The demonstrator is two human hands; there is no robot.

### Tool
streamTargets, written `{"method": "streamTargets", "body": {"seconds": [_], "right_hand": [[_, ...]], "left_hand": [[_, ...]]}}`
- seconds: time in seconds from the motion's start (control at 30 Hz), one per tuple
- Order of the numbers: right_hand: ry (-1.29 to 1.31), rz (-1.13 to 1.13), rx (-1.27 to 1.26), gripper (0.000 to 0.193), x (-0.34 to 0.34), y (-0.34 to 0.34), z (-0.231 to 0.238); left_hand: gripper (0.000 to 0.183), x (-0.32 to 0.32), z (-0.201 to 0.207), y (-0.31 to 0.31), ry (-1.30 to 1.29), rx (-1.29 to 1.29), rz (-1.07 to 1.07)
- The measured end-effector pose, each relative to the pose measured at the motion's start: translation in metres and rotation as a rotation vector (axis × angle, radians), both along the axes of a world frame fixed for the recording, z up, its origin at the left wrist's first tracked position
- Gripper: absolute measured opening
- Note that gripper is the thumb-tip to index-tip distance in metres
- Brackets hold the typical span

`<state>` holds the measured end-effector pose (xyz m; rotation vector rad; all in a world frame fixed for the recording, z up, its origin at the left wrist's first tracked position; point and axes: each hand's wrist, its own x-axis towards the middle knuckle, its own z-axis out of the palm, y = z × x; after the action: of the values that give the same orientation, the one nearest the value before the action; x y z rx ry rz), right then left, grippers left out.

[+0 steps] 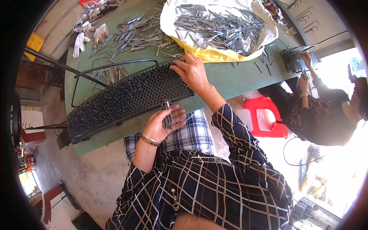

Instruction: Manually inserting small metal pins into a perforated metal sheet on a workbench.

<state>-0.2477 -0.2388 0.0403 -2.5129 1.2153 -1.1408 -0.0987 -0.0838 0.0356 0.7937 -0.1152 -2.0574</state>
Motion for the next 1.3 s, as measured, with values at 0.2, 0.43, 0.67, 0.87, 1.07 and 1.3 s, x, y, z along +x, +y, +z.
{"method": "streamTargets", "body": {"seconds": [0.2,0.43,0.67,0.87,1.07,1.3], "right_hand": [[0.111,0.029,-0.093,0.019,0.002,0.005,0.003],[0.147,0.054,0.032,0.019,-0.003,0.005,0.008],[0.083,0.006,-0.031,0.017,0.0,0.003,-0.001],[0.216,-0.002,0.002,0.021,0.001,0.005,0.006],[-0.024,0.033,0.284,0.018,0.005,0.025,0.024],[-0.216,0.28,1.077,0.02,0.014,0.057,0.032]], "left_hand": [[0.029,0.004,-0.005,0.001,-0.092,-0.02,-0.004],[0.018,0.004,-0.013,0.0,-0.114,-0.06,0.036],[0.018,-0.001,-0.006,0.002,-0.206,-0.038,0.088],[0.024,-0.003,-0.009,0.002,-0.137,-0.069,0.109],[0.024,0.001,-0.007,0.002,-0.129,-0.119,0.094],[0.024,-0.001,0.005,0.001,-0.227,-0.195,0.156]]}}
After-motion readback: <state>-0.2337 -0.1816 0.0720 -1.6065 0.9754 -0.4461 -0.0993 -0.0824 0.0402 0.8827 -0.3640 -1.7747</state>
